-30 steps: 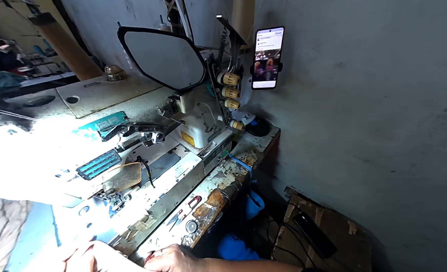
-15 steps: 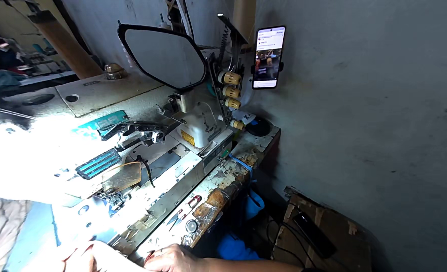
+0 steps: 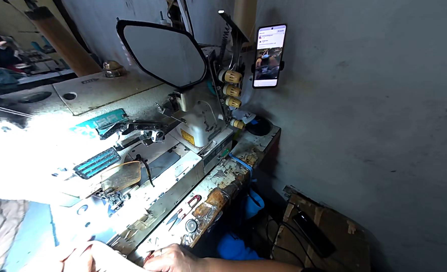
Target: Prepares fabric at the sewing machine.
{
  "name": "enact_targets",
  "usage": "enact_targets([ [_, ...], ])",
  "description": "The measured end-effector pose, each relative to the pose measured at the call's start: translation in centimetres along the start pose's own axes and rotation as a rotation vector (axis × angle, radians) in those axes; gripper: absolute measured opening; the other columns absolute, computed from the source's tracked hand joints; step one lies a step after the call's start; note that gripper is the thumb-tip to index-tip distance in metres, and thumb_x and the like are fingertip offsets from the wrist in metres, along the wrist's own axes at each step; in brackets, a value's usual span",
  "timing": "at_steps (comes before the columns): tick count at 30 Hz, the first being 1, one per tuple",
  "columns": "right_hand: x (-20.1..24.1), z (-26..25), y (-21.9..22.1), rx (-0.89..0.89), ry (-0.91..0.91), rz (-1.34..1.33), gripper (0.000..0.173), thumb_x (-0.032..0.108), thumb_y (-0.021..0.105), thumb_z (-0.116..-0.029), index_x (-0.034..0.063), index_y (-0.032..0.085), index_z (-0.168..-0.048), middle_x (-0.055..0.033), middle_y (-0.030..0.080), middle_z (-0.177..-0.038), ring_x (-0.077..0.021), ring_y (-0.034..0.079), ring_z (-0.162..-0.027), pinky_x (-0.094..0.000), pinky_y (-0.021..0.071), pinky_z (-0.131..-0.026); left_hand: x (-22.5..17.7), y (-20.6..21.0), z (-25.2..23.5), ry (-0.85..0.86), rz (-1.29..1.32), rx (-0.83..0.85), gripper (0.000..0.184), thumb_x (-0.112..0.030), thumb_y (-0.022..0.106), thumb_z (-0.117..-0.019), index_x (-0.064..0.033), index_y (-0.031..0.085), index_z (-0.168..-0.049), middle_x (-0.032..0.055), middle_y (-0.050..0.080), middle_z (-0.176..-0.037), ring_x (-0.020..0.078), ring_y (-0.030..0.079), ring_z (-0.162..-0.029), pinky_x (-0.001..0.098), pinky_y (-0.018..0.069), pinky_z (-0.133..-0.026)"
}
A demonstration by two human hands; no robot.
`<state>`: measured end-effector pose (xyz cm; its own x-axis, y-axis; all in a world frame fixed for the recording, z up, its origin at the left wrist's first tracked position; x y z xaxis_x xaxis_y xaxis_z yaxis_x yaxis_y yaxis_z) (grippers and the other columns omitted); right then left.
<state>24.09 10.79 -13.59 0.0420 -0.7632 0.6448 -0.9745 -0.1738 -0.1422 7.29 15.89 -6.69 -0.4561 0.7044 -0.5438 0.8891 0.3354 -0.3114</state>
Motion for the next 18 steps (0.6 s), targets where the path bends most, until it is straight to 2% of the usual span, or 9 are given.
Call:
enact_targets([
  [4, -0.06, 0.03, 0.00, 0.000, 0.006, 0.006, 0.034, 0.009, 0.053, -0.0999, -0.0090, 0.063, -0.073, -0.0164, 0.059, -0.064, -0.0225, 0.061, -0.063, -0.0342, 0.0486, -0.061, -0.20, 0.04, -0.12, 0.001, -0.002, -0.001, 0.014, 0.001, 0.053, -0.0978, 0.0114, 0.061, -0.092, 0.0044, 0.067, -0.089, -0.0024, 0.061, -0.082, 0.0170, 0.0516, -0.078],
  [11, 0.15, -0.01, -0.04, -0.003, -0.002, 0.020, 0.032, 0.008, 0.054, -0.0990, -0.0096, 0.064, -0.074, -0.0176, 0.062, -0.066, -0.0228, 0.063, -0.065, -0.0340, 0.0499, -0.063, -0.20, 0.06, -0.07, 0.019, 0.032, 0.010, 0.013, 0.001, 0.053, -0.0982, 0.0098, 0.061, -0.094, 0.0019, 0.068, -0.092, -0.0038, 0.062, -0.087, 0.0169, 0.0518, -0.082],
  [18, 0.10, -0.01, -0.01, -0.003, 0.000, 0.013, 0.034, 0.008, 0.054, -0.0995, -0.0089, 0.063, -0.072, -0.0165, 0.059, -0.063, -0.0224, 0.061, -0.063, -0.0339, 0.0486, -0.061, -0.27, 0.06, -0.16, 0.019, 0.027, 0.010, 0.012, 0.001, 0.053, -0.0977, 0.0094, 0.061, -0.094, 0.0019, 0.068, -0.092, -0.0035, 0.062, -0.087, 0.0170, 0.0517, -0.081],
])
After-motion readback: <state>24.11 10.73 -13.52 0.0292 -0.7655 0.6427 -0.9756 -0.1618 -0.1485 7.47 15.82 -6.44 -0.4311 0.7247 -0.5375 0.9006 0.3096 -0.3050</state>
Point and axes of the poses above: each hand's wrist, its own z-axis away from the middle knuckle, its own y-axis out of the palm, x = y × z, the point moved 7 cm from there along -z, towards the middle knuckle
